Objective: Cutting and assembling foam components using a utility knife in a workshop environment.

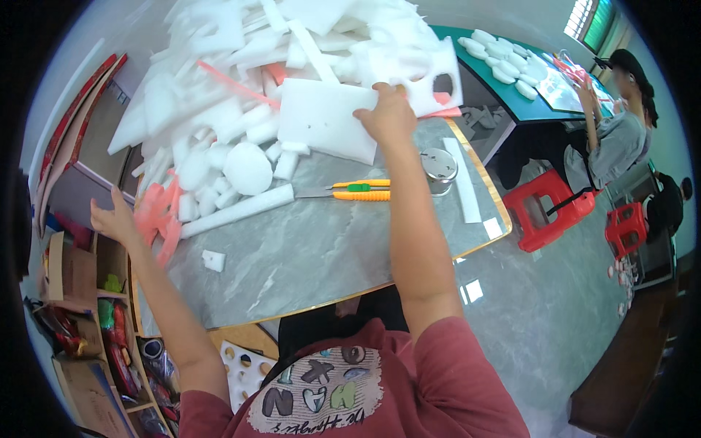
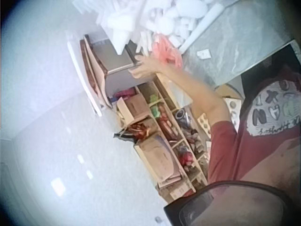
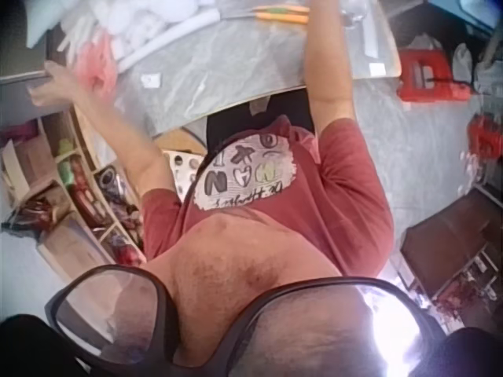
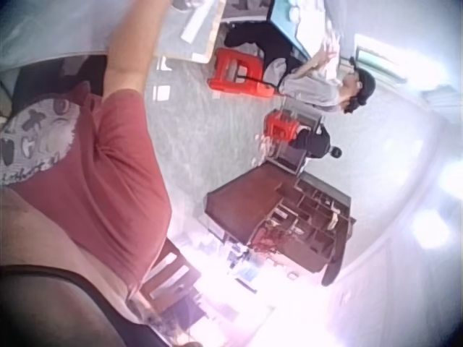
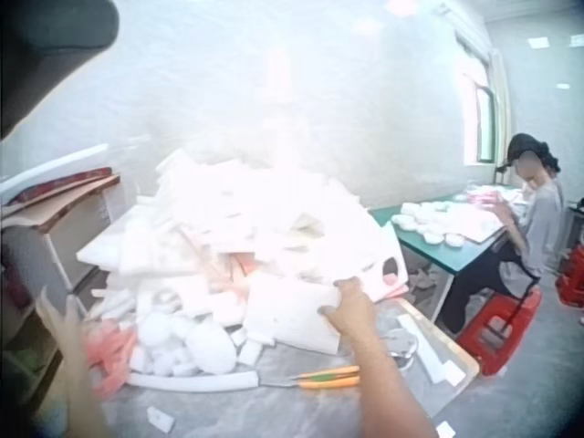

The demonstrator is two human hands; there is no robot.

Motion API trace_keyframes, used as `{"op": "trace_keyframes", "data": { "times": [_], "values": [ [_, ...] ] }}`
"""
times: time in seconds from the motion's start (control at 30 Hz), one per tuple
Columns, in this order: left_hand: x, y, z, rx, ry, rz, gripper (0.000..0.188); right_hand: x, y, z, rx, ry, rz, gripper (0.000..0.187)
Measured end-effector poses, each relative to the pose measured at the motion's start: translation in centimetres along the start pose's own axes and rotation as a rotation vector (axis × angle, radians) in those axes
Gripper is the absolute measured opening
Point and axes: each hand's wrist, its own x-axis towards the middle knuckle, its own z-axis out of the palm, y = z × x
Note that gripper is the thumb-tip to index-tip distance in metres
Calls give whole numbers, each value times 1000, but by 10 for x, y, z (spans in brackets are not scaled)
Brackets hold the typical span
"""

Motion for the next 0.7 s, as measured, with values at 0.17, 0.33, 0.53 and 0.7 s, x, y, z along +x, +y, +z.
{"op": "trace_keyframes", "data": {
  "times": [0.17,0.33,0.53,0.7],
  "values": [
    [-6,20,-14,-168,-89,68,42,15,-4,-30,836,10,14,40],
    [-3,2,-37,-391,-435,18,24,61,-44,-41,898,355,-10,41],
    [-5,-23,-66,-305,-511,147,21,168,-6,31,213,361,-136,45],
    [-6,-35,-99,-249,-583,188,21,147,-13,32,180,343,-244,56]
  ]
}}
